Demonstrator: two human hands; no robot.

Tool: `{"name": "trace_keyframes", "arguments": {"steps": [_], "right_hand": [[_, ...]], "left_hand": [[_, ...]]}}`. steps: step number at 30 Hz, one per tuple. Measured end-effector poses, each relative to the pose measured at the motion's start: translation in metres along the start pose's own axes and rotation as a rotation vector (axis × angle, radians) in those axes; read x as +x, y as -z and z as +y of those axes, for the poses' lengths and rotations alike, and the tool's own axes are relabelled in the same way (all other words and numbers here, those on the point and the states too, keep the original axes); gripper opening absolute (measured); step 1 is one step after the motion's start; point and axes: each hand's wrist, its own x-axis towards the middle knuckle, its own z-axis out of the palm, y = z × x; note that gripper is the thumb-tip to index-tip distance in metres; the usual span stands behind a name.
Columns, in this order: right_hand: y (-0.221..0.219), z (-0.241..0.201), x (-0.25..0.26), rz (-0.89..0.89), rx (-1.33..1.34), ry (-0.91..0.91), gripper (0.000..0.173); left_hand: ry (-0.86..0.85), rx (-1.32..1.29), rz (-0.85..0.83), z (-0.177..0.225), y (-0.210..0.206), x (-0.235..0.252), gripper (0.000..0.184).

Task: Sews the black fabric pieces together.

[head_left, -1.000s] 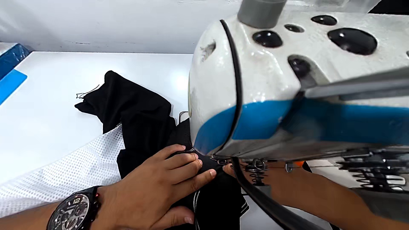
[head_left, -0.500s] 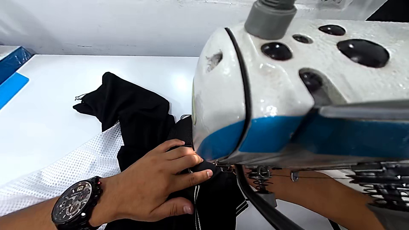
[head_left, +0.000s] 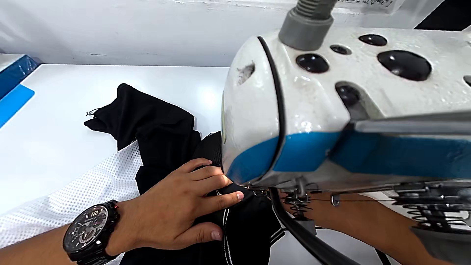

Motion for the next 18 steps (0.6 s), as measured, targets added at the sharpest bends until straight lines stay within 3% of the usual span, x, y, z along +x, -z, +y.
{"name": "trace_keyframes", "arguments": {"steps": [4, 8, 13, 16, 18], "right_hand": [[0.007, -0.002, 0.001, 0.041, -0.011, 0.007, 0.028], [0.060, -0.033, 0.016, -0.093, -0.022, -0.219, 0.023], [0.012, -0.003, 0.005, 0.035, 0.013, 0.004, 0.031], [0.053, -0.027, 0.011, -0.098, -0.020, -0.208, 0.026], [0.053, -0.027, 0.007, -0.065, 0.014, -0.220, 0.024]], "left_hand": [[-0.001, -0.003, 0.006, 0.000, 0.000, 0.000, 0.061], [-0.009, 0.018, -0.010, 0.000, -0.001, 0.000, 0.062], [-0.018, 0.026, -0.020, 0.000, -0.001, -0.001, 0.061], [-0.013, 0.031, -0.016, 0.001, -0.001, 0.000, 0.062], [-0.006, 0.028, -0.011, 0.001, 0.000, 0.000, 0.061]]}}
